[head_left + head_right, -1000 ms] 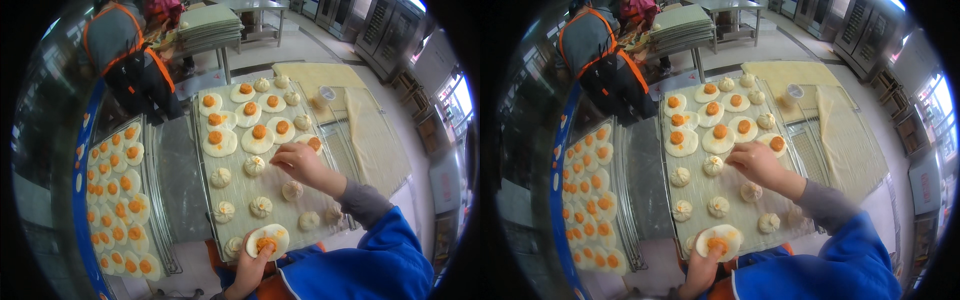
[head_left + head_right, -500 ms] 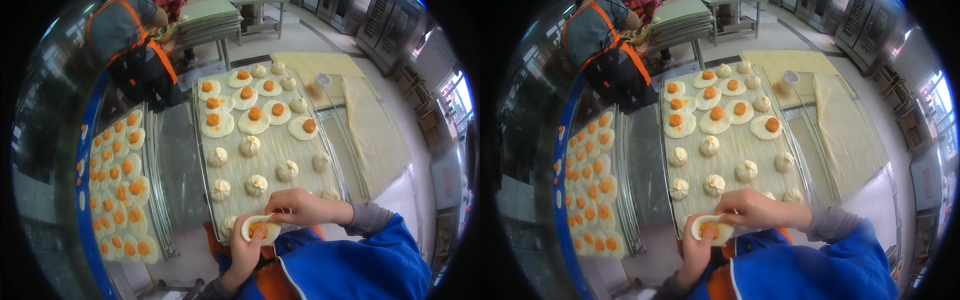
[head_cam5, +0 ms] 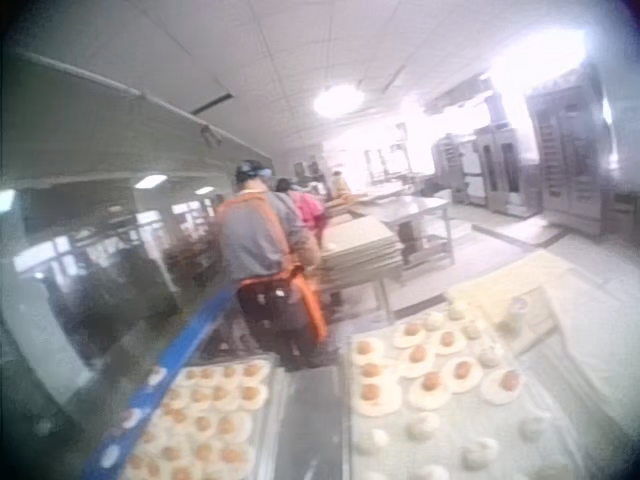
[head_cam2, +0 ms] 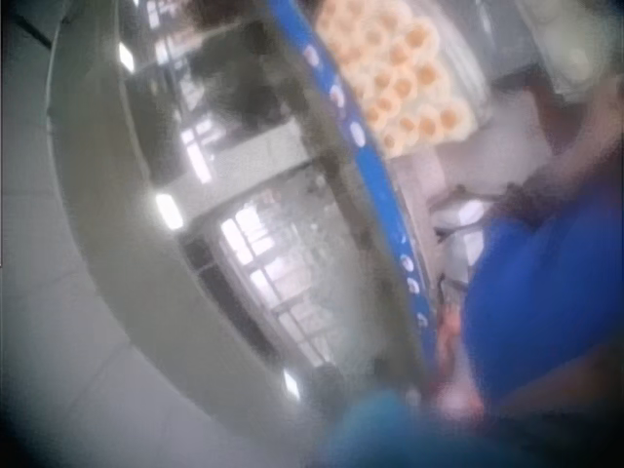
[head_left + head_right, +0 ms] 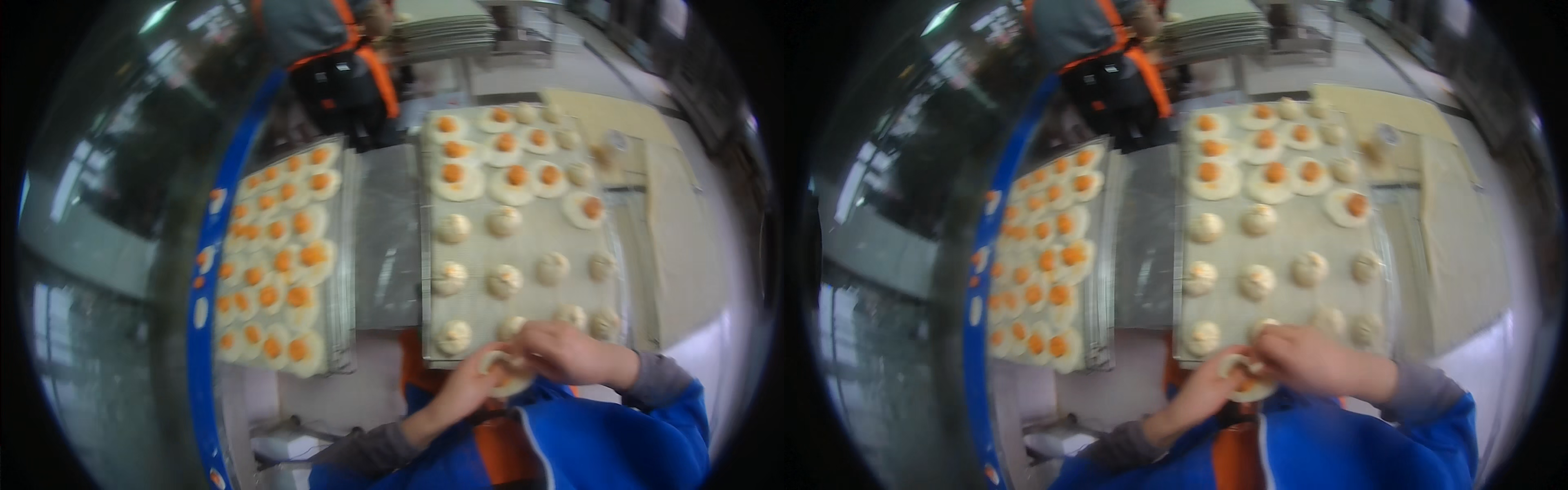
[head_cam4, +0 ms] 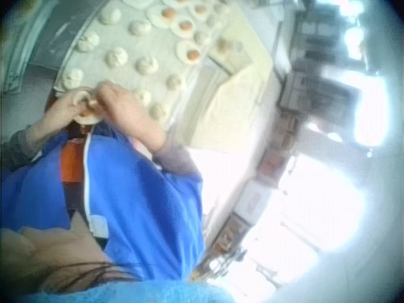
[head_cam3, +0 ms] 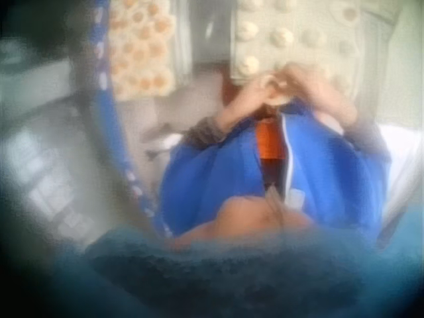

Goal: The person repeatedly picks a round dough wrapper, places an orange filling on it, and pleats the edges to seal a bun. Finished buns are placed on a tray next to other prepared buns. The process continues throughout the clip.

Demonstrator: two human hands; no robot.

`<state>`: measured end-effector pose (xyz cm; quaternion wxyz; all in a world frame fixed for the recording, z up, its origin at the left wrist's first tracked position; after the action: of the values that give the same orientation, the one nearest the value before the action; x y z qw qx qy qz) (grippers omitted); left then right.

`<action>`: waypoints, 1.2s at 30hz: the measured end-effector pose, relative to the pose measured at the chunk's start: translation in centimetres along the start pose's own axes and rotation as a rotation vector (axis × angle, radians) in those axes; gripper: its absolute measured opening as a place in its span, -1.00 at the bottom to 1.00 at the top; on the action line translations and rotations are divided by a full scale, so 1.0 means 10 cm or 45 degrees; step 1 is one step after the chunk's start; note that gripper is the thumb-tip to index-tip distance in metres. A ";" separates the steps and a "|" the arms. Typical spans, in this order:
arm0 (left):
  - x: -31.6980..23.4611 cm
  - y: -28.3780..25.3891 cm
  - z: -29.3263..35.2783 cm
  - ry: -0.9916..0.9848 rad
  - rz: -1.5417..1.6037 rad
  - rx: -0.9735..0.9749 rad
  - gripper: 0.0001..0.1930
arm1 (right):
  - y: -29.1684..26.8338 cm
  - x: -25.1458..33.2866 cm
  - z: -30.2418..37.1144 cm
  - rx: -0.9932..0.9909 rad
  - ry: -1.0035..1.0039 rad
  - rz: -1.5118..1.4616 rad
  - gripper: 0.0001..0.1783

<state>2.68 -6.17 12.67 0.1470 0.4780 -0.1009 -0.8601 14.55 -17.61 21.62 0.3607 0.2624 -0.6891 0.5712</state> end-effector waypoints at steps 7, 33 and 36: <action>0.12 -0.05 0.04 -0.106 -0.039 0.189 -0.62 | 0.13 0.08 -0.01 0.097 -0.202 0.238 -0.69; 0.25 -0.08 0.34 0.018 0.316 0.196 -0.54 | 0.42 0.02 -0.04 0.089 -0.169 -0.032 -0.77; 0.14 -0.02 0.30 -0.005 0.408 0.269 -0.51 | 0.34 -0.03 -0.06 0.024 -0.145 0.117 -0.76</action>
<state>-0.59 -6.35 13.07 0.2309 0.4670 -0.2657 -0.8112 12.20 -16.32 19.42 0.2918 0.2657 -0.7144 0.5778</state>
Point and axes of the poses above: each hand's wrist, its own z-axis away from the middle knuckle, its own y-axis out of the palm, x = y × z, the point moved 5 cm from there along -z, towards the middle knuckle
